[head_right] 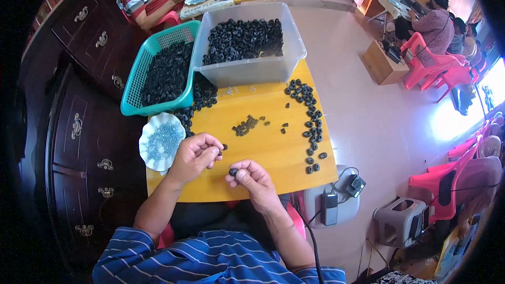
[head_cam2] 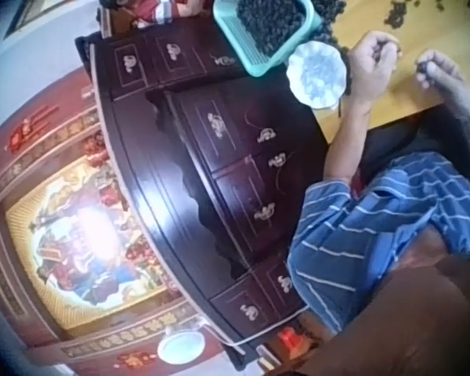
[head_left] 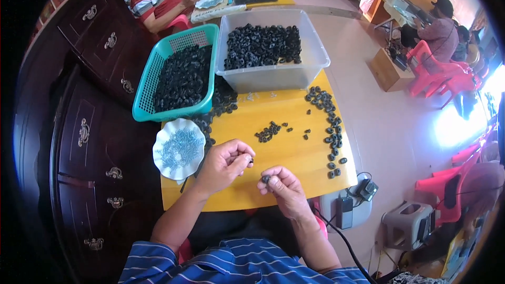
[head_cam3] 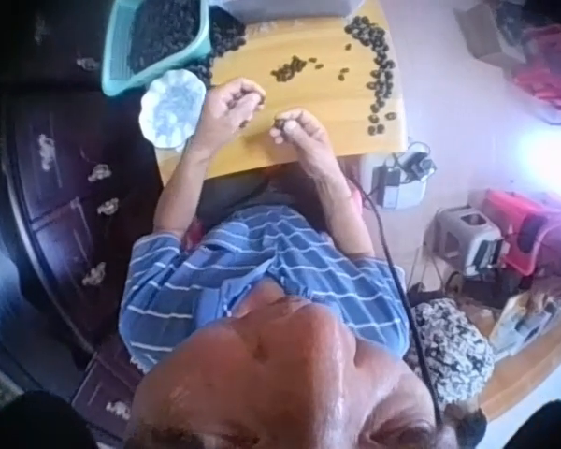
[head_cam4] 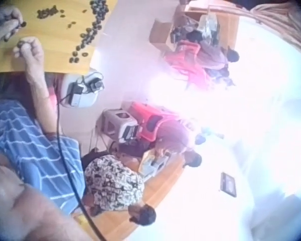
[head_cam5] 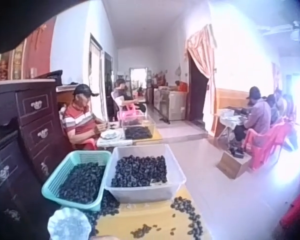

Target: Assembling small black plastic components by manually inserting tiny metal pins or fasteners.

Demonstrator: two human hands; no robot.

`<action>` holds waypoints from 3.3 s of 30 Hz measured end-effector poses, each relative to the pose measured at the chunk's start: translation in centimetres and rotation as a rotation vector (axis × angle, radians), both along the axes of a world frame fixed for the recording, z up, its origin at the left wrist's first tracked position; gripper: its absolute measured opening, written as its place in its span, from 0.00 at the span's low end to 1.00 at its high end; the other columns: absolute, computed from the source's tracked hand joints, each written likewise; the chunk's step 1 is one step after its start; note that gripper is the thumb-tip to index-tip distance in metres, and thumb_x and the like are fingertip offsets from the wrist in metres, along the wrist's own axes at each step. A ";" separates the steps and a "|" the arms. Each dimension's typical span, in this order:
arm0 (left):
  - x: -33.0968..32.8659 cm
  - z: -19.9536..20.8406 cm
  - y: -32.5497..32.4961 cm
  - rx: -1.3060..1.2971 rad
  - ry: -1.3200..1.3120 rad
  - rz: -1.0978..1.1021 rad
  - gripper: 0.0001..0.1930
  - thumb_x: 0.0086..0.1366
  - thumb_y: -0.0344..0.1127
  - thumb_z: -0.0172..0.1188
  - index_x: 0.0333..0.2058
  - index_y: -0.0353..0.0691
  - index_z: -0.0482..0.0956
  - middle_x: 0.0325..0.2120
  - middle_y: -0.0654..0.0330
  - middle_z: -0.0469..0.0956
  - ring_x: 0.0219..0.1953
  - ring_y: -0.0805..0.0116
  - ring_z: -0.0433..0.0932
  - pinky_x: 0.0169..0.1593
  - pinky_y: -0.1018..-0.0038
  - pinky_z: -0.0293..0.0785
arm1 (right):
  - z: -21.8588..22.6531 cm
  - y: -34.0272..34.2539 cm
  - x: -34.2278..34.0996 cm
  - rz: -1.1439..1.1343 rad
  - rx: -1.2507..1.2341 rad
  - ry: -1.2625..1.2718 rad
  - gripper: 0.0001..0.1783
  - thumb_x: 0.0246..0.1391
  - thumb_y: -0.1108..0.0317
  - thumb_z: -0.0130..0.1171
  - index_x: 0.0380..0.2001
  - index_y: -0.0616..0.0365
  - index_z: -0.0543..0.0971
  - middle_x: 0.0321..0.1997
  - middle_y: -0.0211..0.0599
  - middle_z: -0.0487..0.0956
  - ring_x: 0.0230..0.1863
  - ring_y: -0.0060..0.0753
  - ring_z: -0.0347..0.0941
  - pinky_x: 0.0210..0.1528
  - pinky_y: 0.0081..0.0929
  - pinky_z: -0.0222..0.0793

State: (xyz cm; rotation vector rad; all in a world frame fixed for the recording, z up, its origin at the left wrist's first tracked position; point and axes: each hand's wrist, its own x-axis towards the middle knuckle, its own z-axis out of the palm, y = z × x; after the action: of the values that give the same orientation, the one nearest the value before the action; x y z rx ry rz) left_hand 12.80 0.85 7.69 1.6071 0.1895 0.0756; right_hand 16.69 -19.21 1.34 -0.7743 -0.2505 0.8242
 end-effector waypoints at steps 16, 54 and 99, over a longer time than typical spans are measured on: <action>-0.5 -0.1 -0.6 -0.077 0.001 -0.219 0.03 0.70 0.28 0.56 0.40 0.36 0.76 0.29 0.65 0.80 0.31 0.81 0.79 0.32 0.83 0.75 | 0.3 0.6 -0.1 -0.152 -0.104 -0.115 0.11 0.68 0.67 0.53 0.47 0.63 0.76 0.40 0.37 0.81 0.40 0.25 0.76 0.49 0.25 0.72; 0.0 -0.2 -2.8 0.851 -0.443 -0.016 0.24 0.56 0.30 0.67 0.52 0.38 0.75 0.36 0.55 0.78 0.36 0.61 0.82 0.37 0.68 0.79 | 0.8 1.2 0.0 -0.158 -0.019 0.215 0.09 0.67 0.67 0.54 0.47 0.57 0.75 0.41 0.33 0.81 0.43 0.24 0.79 0.50 0.24 0.73; -0.3 1.4 3.3 0.877 -0.310 -0.026 0.06 0.59 0.28 0.63 0.36 0.39 0.79 0.27 0.56 0.80 0.29 0.56 0.82 0.33 0.67 0.77 | 1.1 1.7 -0.9 0.003 -0.216 0.013 0.16 0.67 0.68 0.52 0.55 0.62 0.72 0.45 0.38 0.81 0.44 0.27 0.77 0.52 0.25 0.71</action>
State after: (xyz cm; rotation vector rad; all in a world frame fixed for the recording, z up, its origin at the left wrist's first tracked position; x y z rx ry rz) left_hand 12.47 4.10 9.08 2.4374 -0.1330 0.4327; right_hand 15.79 -17.49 2.43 -0.9712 -0.1523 0.8676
